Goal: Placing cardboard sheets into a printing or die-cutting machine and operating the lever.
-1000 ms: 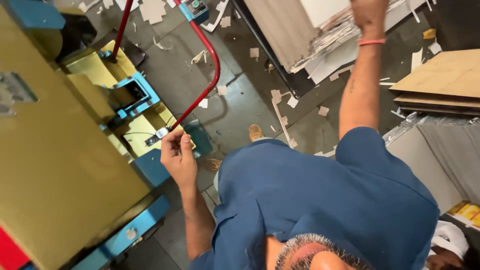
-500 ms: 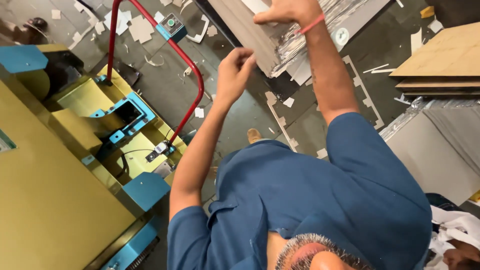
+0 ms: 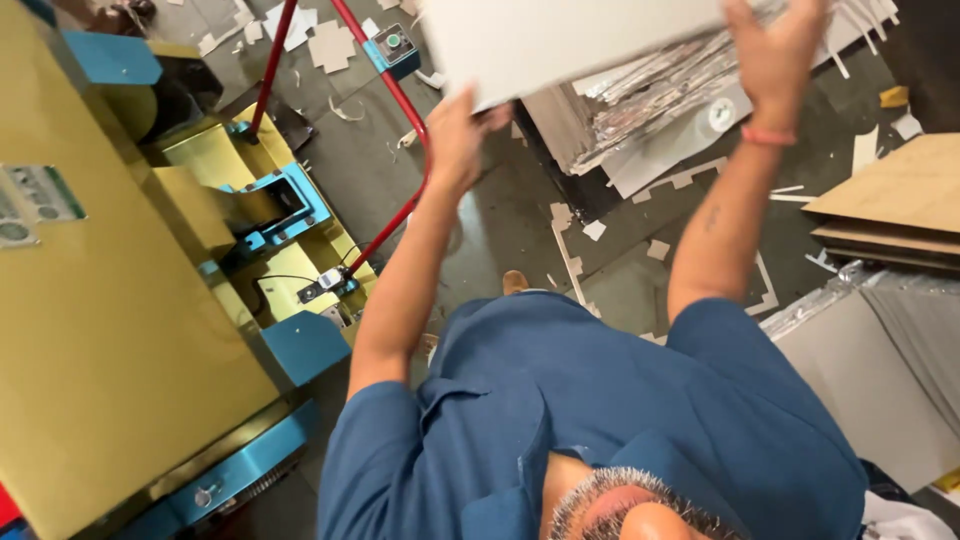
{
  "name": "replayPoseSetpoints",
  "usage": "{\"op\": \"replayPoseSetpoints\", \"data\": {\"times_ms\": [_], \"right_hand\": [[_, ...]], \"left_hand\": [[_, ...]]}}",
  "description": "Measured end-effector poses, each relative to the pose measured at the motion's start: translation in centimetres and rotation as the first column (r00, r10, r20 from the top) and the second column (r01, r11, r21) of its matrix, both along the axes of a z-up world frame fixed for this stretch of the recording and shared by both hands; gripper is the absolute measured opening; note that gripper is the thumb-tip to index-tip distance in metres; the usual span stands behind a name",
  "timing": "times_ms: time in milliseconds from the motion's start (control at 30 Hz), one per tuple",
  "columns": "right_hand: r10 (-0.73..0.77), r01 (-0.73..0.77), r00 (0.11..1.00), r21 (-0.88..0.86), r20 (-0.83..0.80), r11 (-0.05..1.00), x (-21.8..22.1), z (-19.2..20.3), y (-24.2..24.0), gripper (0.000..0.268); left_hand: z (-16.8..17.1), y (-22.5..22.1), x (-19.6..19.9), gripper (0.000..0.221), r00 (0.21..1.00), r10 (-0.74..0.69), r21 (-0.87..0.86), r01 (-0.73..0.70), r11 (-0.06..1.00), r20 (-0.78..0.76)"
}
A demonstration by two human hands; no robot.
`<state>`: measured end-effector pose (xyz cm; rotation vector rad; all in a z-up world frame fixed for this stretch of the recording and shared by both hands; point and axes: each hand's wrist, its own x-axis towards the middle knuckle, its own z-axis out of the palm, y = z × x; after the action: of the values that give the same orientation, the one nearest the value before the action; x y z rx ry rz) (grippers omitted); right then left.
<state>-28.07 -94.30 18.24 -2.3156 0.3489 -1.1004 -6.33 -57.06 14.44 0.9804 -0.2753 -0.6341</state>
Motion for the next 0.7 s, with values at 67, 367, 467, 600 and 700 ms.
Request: {"op": "replayPoseSetpoints", "data": {"times_ms": [67, 367, 467, 600, 700], "right_hand": [[-0.242, 0.247, 0.969, -0.097, 0.055, 0.964, -4.8, -5.3, -3.0, 0.083], [-0.196, 0.268, 0.934, 0.224, -0.299, 0.937, -7.5, 2.3, 4.4, 0.038], [-0.382, 0.353, 0.873, -0.147, -0.302, 0.924, -5.7, 1.3, 2.8, 0.036], [-0.281, 0.261, 0.916, -0.108, -0.287, 0.959, -0.5, 2.8, 6.6, 0.039], [-0.185, 0.219, 0.915, 0.056, -0.358, 0.974, 3.7, 3.3, 10.5, 0.036]], "left_hand": [[-3.3, 7.3, 0.4, 0.029, 0.951, 0.203, 0.045, -0.198, 0.979, -0.235], [7.6, 20.0, -3.0, 0.028, 0.802, 0.506, 0.25, -0.586, 0.771, 0.318], [18.4, 18.7, -4.9, 0.031, 0.655, 0.444, 0.279, -0.704, 0.653, 0.612], [23.2, 22.1, -10.2, 0.035, 0.524, 0.404, 0.262, -0.796, 0.546, 0.75], [20.4, 27.0, -11.0, 0.034, 0.528, 0.634, -0.055, -0.742, 0.668, 0.566]]}}
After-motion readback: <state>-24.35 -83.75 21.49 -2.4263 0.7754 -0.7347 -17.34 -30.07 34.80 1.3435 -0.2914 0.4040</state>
